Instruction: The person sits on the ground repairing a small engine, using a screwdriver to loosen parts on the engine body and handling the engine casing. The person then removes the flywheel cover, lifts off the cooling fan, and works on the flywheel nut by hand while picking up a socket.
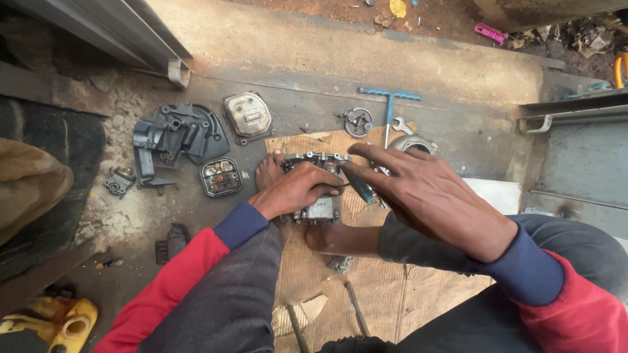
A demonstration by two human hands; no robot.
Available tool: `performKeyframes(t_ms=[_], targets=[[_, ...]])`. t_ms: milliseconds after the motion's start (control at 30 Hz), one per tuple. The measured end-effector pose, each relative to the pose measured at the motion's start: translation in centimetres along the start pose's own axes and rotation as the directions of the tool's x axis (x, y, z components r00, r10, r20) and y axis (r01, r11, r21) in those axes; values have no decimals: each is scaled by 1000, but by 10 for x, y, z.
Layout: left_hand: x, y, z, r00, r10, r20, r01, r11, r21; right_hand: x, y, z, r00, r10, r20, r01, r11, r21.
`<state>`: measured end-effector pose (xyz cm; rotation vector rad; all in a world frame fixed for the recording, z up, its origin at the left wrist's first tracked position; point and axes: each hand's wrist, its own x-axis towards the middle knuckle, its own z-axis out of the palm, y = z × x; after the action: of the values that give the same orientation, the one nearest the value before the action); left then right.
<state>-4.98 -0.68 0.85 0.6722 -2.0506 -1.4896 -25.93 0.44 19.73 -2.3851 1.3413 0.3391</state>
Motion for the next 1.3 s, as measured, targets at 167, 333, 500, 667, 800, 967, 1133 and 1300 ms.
performKeyframes(t_ms=[167,333,500,667,800,967,1133,1300], targets=[[0,1,-1,999,-25,25,25,1000,5,5,-7,-8,992,61,110,-49,993,-107],[3,5,-2,1000,-8,12,8,1000,3,8,-15,-27,961,-186,-206,173,981,-84],[2,6,-3,999,-30,22,30,1000,-7,12,-20,-30,915,221,339,-146,962,-232],[2,9,-3,1000,9,3,-9,1000,0,7,-10,-17,993,41,113,-35,998,-60],[4,12,-5,999,-41,13,41,999,-2,6,-7,-13,933,-207,-293,211,977,-19],[-3,-13,6,1000,-15,5,15,1000,0,5,-13,-35,999,-48,21,47,998,43],[-20,-53,27,993,-115,-16,117,983,140,-2,3,-30,865,-266,-426,313,949,43],[0,-39,25,969,-242,40,235,964,122,-21,26,17,939,-151,-308,200,970,136]])
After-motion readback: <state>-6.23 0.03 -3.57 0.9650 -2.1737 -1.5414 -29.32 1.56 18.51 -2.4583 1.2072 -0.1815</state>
